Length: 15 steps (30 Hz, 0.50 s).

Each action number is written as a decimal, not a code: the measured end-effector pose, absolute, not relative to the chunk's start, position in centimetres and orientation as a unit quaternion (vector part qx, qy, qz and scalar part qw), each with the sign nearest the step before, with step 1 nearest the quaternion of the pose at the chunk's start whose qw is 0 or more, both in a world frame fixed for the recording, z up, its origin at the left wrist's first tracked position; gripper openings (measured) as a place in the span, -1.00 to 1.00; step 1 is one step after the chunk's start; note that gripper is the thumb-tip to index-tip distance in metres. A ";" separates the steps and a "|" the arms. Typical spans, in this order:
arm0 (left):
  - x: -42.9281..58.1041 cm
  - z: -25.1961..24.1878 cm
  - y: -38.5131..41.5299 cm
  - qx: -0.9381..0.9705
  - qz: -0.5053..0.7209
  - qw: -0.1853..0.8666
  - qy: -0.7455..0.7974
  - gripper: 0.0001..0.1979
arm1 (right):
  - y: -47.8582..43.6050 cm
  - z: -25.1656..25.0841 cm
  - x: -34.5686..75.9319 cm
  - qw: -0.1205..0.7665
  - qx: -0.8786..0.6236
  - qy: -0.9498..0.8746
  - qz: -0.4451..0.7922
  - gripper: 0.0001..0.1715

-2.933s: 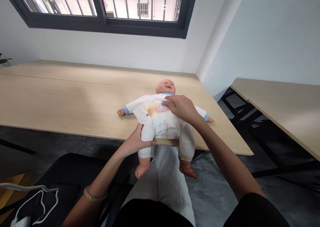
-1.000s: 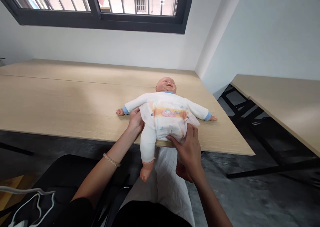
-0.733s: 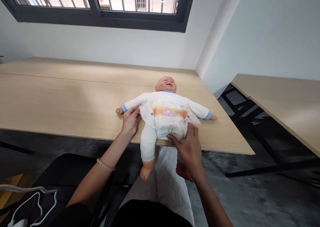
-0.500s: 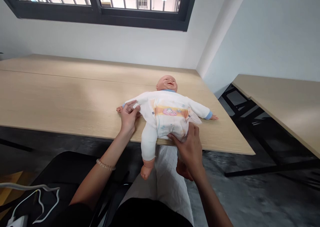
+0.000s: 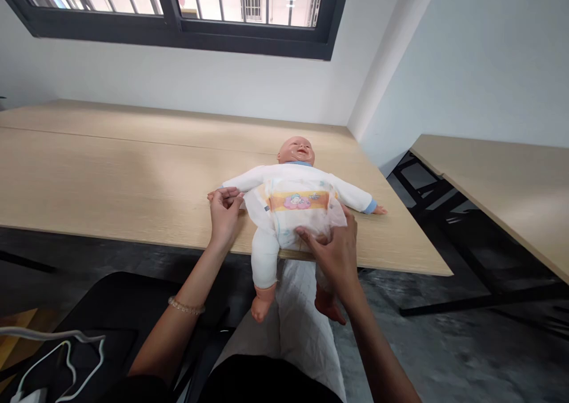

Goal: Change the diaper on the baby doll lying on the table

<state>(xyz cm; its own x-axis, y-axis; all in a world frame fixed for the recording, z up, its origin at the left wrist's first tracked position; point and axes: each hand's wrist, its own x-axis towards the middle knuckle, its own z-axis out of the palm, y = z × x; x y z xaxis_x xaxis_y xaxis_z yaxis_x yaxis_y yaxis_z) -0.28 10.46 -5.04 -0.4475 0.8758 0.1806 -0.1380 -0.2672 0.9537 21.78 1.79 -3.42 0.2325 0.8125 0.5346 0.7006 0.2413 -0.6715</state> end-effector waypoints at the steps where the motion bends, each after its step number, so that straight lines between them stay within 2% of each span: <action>1: -0.1 -4.9 10.1 0.395 0.700 0.331 0.495 -0.79 | 2.1 -2.9 21.6 0.515 -0.603 -0.603 0.088 -0.20; 4: 0.6 -4.4 7.9 0.446 0.689 0.293 0.491 -0.80 | 3.0 -1.4 21.3 0.562 -0.587 -0.550 0.194 -0.37; 7: 1.7 -3.8 5.1 0.460 0.662 0.370 0.462 -0.67 | 4.2 -0.1 21.3 0.577 -0.544 -0.548 0.266 -0.45; 9: 2.5 -3.5 3.8 0.465 0.647 0.412 0.442 -0.68 | 5.4 0.5 21.5 0.578 -0.513 -0.561 0.294 -0.46; 15: 3.8 -3.1 4.4 0.500 0.628 0.379 0.460 -0.42 | 10.0 0.6 22.3 0.569 -0.498 -0.598 0.267 -0.51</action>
